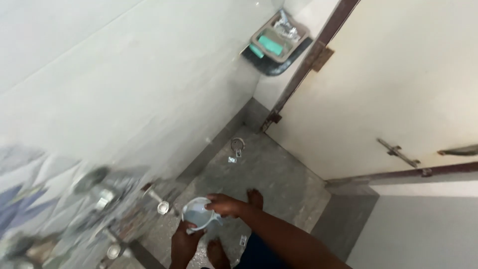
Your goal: The person carries a plastic cup into a bathroom, closes the door, and washes the cup under running water from a tap by rubbing and rinsing it with both hands.
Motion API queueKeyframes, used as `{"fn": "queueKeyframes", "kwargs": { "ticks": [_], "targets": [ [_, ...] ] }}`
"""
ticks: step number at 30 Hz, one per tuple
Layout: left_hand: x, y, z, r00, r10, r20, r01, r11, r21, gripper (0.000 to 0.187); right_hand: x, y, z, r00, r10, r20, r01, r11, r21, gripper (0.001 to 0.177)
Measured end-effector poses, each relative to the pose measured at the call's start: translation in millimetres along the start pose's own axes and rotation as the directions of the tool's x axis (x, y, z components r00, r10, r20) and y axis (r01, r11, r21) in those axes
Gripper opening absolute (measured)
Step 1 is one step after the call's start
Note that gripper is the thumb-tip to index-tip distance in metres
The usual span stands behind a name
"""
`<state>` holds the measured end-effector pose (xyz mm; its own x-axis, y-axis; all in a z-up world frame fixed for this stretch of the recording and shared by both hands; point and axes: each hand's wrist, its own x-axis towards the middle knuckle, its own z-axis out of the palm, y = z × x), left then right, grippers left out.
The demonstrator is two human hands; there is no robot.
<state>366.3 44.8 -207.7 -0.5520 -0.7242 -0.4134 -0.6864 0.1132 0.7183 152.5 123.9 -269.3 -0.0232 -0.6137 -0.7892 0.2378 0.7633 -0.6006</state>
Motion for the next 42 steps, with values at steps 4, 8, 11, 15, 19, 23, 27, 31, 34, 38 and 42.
{"fn": "queueKeyframes", "kwargs": {
  "ticks": [4, 8, 11, 15, 19, 23, 27, 31, 34, 38, 42],
  "targets": [
    [-10, -20, -24, 0.996, 0.083, -0.029, -0.086, 0.988, -0.13, 0.038, 5, 6, 53, 0.96, -0.268, -0.087, 0.27, 0.963, 0.018, 0.076],
    [-15, -25, -43, 0.973, 0.222, -0.06, -0.229, 0.96, -0.161, 0.033, -33, -19, 84, 0.974, -0.115, -0.194, 0.123, 0.992, 0.027, 0.084],
    [-21, -14, -53, 0.973, 0.224, -0.063, -0.231, 0.962, -0.147, 0.032, -59, -29, 93, 0.962, -0.177, -0.206, 0.186, 0.982, 0.028, 0.084],
    [-30, 1, -63, 0.976, 0.201, -0.087, -0.21, 0.971, -0.115, 0.035, -73, -25, 95, 0.933, -0.325, -0.155, 0.334, 0.942, 0.038, 0.076],
    [-34, -1, -63, 0.951, 0.288, -0.117, -0.305, 0.935, -0.179, 0.034, -80, -18, 99, 0.942, -0.299, -0.154, 0.309, 0.95, 0.046, 0.071],
    [-35, -4, -65, 0.943, 0.306, -0.132, -0.326, 0.929, -0.175, 0.034, -85, -17, 106, 0.937, -0.292, -0.191, 0.307, 0.95, 0.05, 0.071],
    [-38, -3, -70, 0.95, 0.286, -0.122, -0.305, 0.933, -0.19, 0.031, -97, -23, 110, 0.953, -0.228, -0.198, 0.237, 0.971, 0.028, 0.071],
    [-40, -1, -75, 0.97, 0.23, -0.083, -0.24, 0.962, -0.134, 0.032, -104, -30, 113, 0.959, -0.207, -0.194, 0.221, 0.974, 0.051, 0.072],
    [-42, -5, -76, 0.956, 0.278, -0.093, -0.289, 0.946, -0.146, 0.031, -105, -31, 114, 0.967, -0.159, -0.197, 0.172, 0.984, 0.05, 0.073],
    [-41, -9, -75, 0.95, 0.293, -0.109, -0.306, 0.943, -0.128, 0.032, -101, -25, 116, 0.962, -0.201, -0.186, 0.217, 0.973, 0.074, 0.075],
    [-41, -11, -75, 0.984, 0.171, -0.042, -0.175, 0.978, -0.117, 0.034, -98, -22, 115, 0.962, -0.178, -0.207, 0.187, 0.982, 0.023, 0.067]
  ]
}}
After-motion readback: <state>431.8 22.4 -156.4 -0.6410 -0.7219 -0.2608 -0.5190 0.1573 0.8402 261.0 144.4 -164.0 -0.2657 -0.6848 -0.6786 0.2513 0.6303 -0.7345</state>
